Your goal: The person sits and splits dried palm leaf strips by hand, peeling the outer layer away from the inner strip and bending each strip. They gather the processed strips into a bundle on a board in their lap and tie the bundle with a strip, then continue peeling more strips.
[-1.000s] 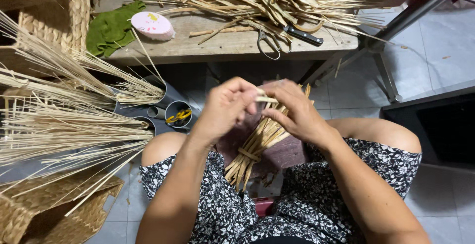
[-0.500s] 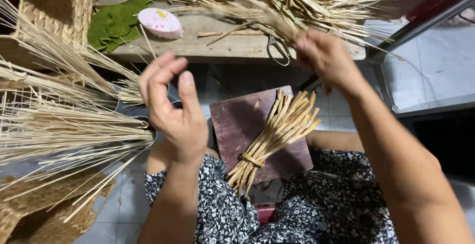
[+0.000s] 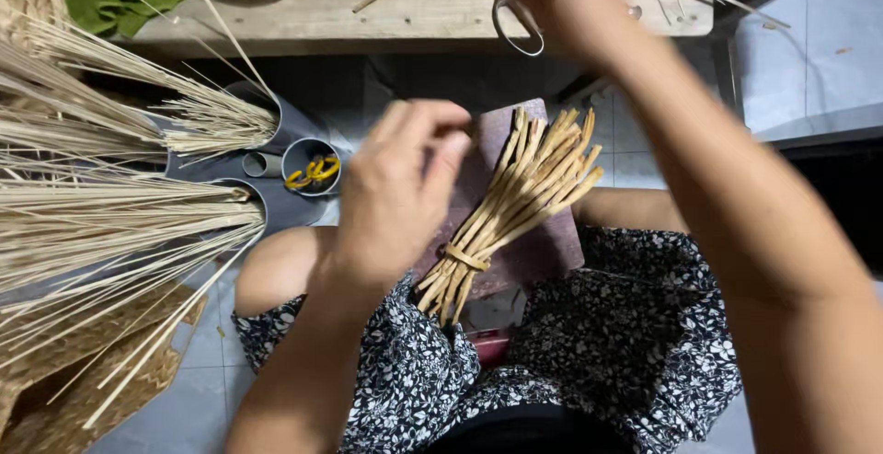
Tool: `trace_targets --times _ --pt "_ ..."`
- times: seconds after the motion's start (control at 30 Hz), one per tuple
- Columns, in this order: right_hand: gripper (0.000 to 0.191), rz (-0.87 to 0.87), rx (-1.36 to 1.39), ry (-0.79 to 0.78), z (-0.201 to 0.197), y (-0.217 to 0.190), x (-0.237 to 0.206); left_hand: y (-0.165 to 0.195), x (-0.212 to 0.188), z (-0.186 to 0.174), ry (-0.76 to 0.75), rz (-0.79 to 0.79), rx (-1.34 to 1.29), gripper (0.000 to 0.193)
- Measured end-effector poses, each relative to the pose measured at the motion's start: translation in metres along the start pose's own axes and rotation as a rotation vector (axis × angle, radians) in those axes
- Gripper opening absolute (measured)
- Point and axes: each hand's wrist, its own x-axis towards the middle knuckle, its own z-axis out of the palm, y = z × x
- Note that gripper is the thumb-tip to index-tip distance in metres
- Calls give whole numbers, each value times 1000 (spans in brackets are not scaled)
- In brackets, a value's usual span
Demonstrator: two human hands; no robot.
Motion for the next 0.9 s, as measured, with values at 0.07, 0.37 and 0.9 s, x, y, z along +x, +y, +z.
trace_targets --times 0.07,0.37,0.9 --pt "15 111 3 -117 41 8 -36 -7 -6 18 -156 47 146 18" --pt "38 113 -204 40 152 26 -116 -58 -63 132 -894 -57 595 40" --pt "13 174 -305 65 95 52 -110 -131 -91 176 -799 -155 730 46"
